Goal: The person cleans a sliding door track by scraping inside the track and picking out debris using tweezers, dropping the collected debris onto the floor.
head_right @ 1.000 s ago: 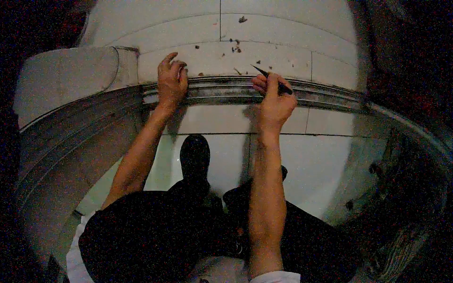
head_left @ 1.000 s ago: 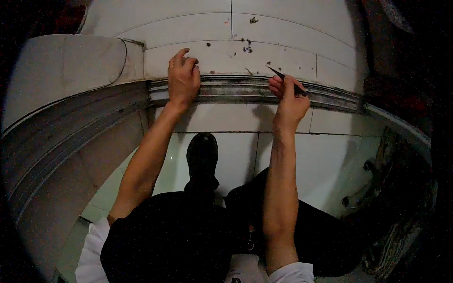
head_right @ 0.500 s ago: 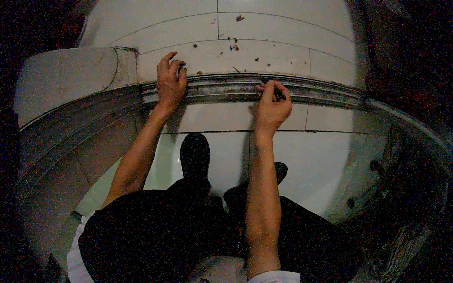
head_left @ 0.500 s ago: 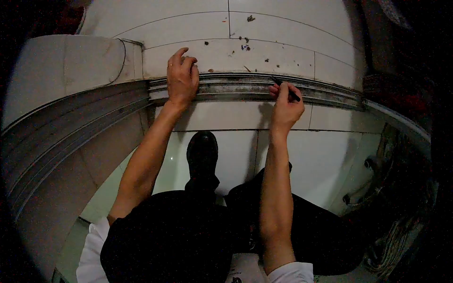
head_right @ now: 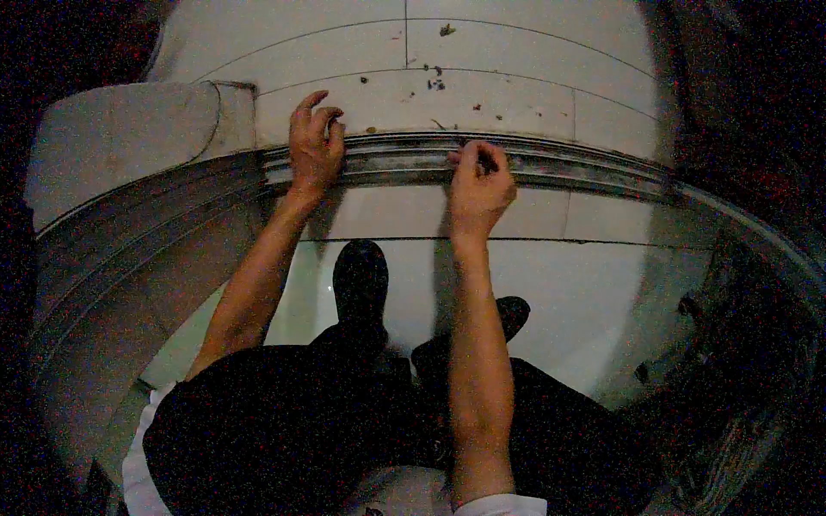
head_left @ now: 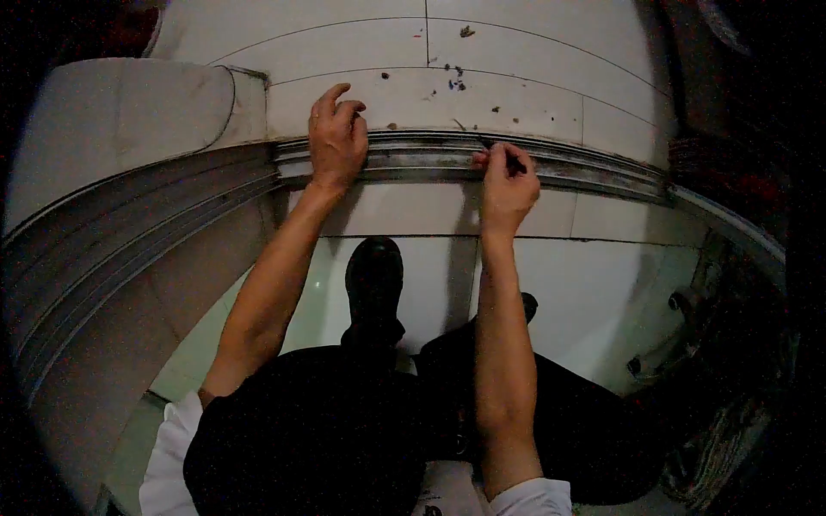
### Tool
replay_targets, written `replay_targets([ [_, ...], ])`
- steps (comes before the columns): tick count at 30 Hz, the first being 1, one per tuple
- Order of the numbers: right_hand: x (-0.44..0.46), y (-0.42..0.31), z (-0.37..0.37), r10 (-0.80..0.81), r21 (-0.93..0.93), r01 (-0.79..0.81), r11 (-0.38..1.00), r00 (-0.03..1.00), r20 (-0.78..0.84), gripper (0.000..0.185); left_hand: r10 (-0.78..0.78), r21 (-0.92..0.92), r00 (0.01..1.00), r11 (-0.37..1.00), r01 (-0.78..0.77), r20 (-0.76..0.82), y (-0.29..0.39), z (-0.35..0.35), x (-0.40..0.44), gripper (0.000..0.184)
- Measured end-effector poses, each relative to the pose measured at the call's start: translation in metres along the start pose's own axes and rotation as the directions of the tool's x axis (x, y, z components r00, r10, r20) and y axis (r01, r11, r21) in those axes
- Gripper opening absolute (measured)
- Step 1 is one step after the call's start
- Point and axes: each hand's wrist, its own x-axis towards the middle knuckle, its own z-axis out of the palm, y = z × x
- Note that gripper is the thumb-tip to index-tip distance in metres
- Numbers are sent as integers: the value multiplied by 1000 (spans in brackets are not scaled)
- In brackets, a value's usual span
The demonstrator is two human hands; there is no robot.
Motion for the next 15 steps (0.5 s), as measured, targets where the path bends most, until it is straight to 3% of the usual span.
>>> replay_targets([
  [5, -23, -4, 31, 6, -13, -5, 1000, 998, 58, 24, -76, -83, 995, 994, 71, -61, -10, -1, -3, 19],
  [6, -23, -2, 37, -91, -49, 94, 994, 995, 50, 26, -101, -104, 992, 990, 93, -73, -11, -1, -4, 20],
  [12, -34, 1, 59, -85, -68, 91, 994, 992, 90, 27, -239, -139, 963, 965, 222, -125, -14, -14, -15, 19],
  [15, -30, 7, 58, -105, -145, 118, 982, 990, 93, 26, -215, -102, 965, 974, 202, -147, -8, -18, -25, 18],
])
